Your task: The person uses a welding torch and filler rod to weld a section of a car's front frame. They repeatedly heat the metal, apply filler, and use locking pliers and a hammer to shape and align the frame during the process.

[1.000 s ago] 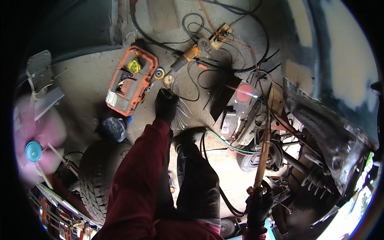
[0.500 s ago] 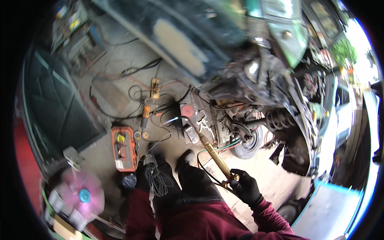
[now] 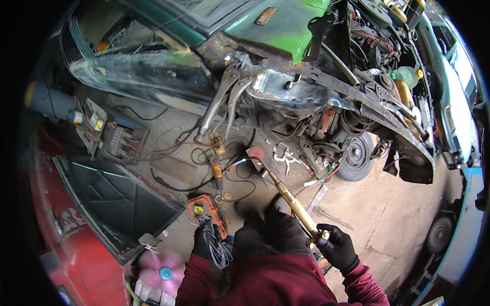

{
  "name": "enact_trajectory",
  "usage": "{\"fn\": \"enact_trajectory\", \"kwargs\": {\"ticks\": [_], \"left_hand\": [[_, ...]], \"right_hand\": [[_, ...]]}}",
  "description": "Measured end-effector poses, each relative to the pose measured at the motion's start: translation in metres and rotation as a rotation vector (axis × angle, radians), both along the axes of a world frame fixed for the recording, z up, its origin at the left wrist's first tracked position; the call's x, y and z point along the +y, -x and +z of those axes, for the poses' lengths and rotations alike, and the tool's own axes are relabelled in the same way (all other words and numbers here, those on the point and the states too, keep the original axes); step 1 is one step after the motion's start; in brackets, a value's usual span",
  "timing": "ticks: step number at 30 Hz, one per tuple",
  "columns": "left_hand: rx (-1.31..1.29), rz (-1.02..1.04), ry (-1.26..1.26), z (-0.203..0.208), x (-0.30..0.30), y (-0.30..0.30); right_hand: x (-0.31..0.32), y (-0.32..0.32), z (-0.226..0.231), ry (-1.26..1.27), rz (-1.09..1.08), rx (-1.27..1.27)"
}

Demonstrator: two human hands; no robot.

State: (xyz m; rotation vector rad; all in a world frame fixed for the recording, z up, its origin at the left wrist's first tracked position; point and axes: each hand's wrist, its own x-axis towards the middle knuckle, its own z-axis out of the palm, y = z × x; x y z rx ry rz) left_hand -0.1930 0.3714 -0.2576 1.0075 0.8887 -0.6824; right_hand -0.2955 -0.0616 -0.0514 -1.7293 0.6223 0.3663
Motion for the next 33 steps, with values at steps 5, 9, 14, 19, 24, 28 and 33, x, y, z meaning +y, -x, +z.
{"fn": "enact_trajectory", "kwargs": {"ticks": [5, 9, 14, 19, 24, 28, 33], "left_hand": [[-0.337, -0.525, -0.210, 0.059, -0.052, -0.011], [-0.375, -0.611, -0.169, 0.108, -0.091, -0.018], [-0.594, -0.663, -0.236, 0.150, -0.119, -0.036], [-0.825, -0.857, -0.305, 0.163, -0.126, -0.072], [-1.031, -0.940, -0.303, 0.178, -0.125, -0.106], [-1.133, -0.942, -0.136, 0.205, -0.122, -0.134], [-1.153, -1.034, -0.048, 0.278, -0.116, -0.169]], "right_hand": [[-0.021, 0.019, -0.011, -0.240, -0.264, 0.016], [-0.039, 0.022, -0.017, -0.225, -0.326, -0.016], [-0.044, 0.011, -0.017, -0.240, -0.388, -0.048], [-0.029, -0.011, -0.021, -0.320, -0.500, -0.032], [-0.004, -0.025, -0.017, -0.277, -0.553, -0.106], [0.019, -0.025, 0.003, -0.212, -0.595, -0.162], [0.036, -0.018, 0.033, -0.249, -0.647, -0.177]]}}
